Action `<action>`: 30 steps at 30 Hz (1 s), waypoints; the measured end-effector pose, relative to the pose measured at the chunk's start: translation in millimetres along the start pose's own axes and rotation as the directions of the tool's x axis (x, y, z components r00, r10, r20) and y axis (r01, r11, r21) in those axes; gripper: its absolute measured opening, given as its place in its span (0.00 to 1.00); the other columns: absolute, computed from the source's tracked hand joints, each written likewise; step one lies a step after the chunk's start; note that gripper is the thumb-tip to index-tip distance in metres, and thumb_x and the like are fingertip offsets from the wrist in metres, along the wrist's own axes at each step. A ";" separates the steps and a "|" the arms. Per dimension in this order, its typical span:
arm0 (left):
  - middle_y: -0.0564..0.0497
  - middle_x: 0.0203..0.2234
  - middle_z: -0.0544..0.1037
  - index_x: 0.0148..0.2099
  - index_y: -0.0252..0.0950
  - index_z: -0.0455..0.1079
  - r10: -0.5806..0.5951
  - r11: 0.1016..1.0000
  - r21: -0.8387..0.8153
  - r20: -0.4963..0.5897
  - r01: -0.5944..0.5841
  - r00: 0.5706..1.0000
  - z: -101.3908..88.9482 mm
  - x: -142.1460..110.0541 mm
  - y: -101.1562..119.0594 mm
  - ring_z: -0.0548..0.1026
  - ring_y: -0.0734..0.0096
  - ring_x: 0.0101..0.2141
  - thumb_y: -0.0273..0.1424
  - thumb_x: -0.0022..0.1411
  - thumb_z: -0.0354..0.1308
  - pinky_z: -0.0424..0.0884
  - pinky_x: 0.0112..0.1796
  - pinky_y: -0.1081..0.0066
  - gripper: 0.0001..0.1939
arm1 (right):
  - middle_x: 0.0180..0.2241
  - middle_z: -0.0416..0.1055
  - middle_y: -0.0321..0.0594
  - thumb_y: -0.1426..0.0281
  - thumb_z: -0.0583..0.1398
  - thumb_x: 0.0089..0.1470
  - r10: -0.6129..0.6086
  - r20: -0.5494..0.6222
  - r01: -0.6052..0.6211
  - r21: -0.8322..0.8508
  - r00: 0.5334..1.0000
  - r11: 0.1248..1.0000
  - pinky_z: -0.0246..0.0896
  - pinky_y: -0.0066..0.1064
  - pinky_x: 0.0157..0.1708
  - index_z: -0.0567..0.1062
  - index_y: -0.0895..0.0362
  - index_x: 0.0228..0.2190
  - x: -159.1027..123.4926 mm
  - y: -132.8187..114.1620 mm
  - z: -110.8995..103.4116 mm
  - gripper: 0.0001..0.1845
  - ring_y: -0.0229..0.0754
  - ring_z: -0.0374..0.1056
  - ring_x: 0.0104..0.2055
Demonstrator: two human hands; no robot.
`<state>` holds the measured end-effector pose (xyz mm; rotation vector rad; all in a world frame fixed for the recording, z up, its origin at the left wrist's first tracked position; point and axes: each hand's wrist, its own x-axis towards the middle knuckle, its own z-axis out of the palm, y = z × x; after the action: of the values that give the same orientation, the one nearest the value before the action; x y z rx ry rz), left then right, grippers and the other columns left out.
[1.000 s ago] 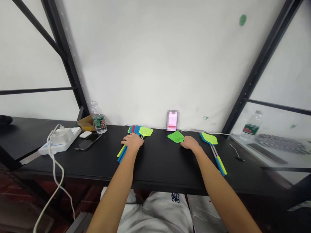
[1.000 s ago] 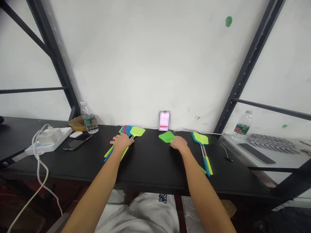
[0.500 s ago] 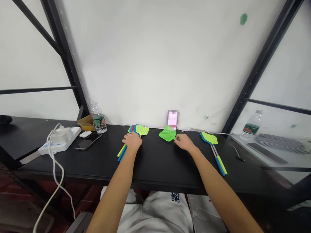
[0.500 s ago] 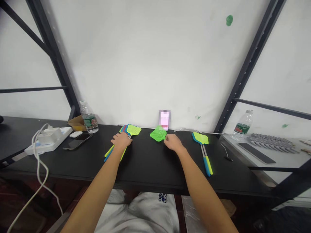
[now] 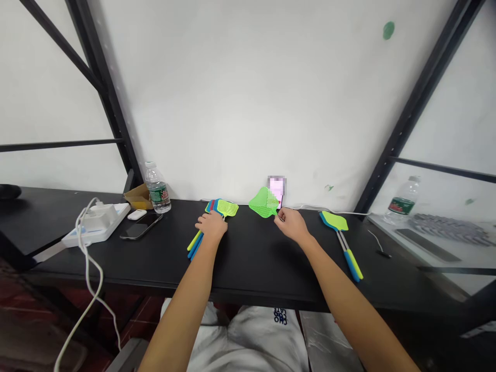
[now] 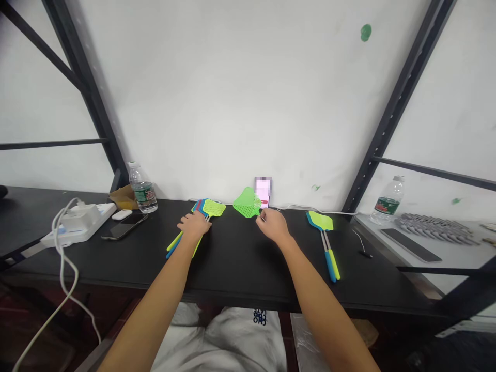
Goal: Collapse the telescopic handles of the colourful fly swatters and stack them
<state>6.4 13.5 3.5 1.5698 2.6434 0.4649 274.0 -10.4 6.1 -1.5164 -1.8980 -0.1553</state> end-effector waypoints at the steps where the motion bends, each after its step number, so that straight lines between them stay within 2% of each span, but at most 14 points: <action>1: 0.27 0.56 0.63 0.59 0.28 0.59 0.001 1.000 0.001 0.001 -0.001 1.000 -0.6 -0.5 0.3 0.61 0.43 0.55 0.42 0.54 0.60 0.56 0.48 0.55 0.36 | 0.23 0.69 0.36 0.66 0.57 0.52 -0.010 -0.010 0.010 -0.008 1.000 1.000 0.42 0.28 0.26 0.65 0.55 0.22 -0.8 -2.8 -1.1 0.09 0.37 0.60 0.26; 8: 0.29 0.55 0.64 0.58 0.30 0.59 -0.006 1.000 -0.011 -0.005 0.006 1.000 -0.6 -1.7 1.3 0.61 0.43 0.54 0.43 0.52 0.61 0.55 0.47 0.53 0.35 | 0.22 0.67 0.35 0.66 0.57 0.51 -0.118 -0.058 0.115 -0.048 0.991 0.992 0.41 0.29 0.26 0.63 0.55 0.22 -7.5 -22.3 -5.3 0.10 0.37 0.58 0.24; 14: 0.30 0.53 0.64 0.56 0.30 0.60 0.024 1.000 0.004 -0.082 -0.024 0.996 4.5 -4.1 1.8 0.62 0.43 0.52 0.43 0.52 0.61 0.56 0.47 0.52 0.34 | 0.20 0.64 0.36 0.70 0.56 0.48 -0.180 -0.119 0.177 -0.034 0.976 0.984 0.44 0.30 0.28 0.59 0.55 0.19 -12.1 -30.9 -3.1 0.11 0.38 0.58 0.25; 20: 0.33 0.50 0.64 0.53 0.30 0.63 0.167 0.984 -0.024 -0.243 -0.178 0.956 5.3 -21.5 10.8 0.62 0.45 0.51 0.40 0.59 0.54 0.60 0.47 0.53 0.24 | 0.19 0.58 0.36 0.64 0.52 0.57 -0.097 -0.191 0.119 0.108 0.977 0.987 0.48 0.30 0.29 0.55 0.54 0.18 -14.0 -33.2 -0.2 0.18 0.37 0.51 0.24; 24: 0.35 0.48 0.65 0.51 0.31 0.64 0.299 0.949 -0.024 -0.246 -0.314 0.922 5.0 -31.5 18.2 0.62 0.48 0.51 0.36 0.62 0.50 0.61 0.48 0.55 0.18 | 0.18 0.53 0.34 0.59 0.49 0.60 -0.051 -0.207 0.104 0.257 0.977 0.961 0.48 0.30 0.28 0.53 0.54 0.18 -15.7 -33.5 0.5 0.22 0.36 0.48 0.23; 28: 0.35 0.46 0.66 0.48 0.31 0.66 0.370 0.923 -0.012 -0.256 -0.386 0.893 6.0 -36.1 21.9 0.64 0.47 0.49 0.34 0.62 0.49 0.62 0.47 0.56 0.16 | 0.19 0.52 0.34 0.60 0.47 0.61 -0.028 -0.275 0.138 0.389 0.961 0.911 0.46 0.31 0.27 0.53 0.54 0.18 -17.8 -32.6 1.3 0.21 0.36 0.48 0.23; 30: 0.36 0.45 0.67 0.47 0.31 0.66 0.410 0.904 -0.011 -0.256 -0.427 0.875 6.1 -37.7 23.3 0.65 0.48 0.48 0.34 0.62 0.49 0.63 0.47 0.56 0.15 | 0.19 0.52 0.34 0.61 0.46 0.61 0.021 -0.300 0.123 0.452 0.954 0.883 0.48 0.31 0.27 0.54 0.54 0.18 -18.5 -31.5 2.3 0.21 0.37 0.50 0.24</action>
<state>45.9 -7.2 -0.7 2.2031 2.3959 0.8075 246.1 -34.0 3.7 -1.0484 -1.5874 0.0501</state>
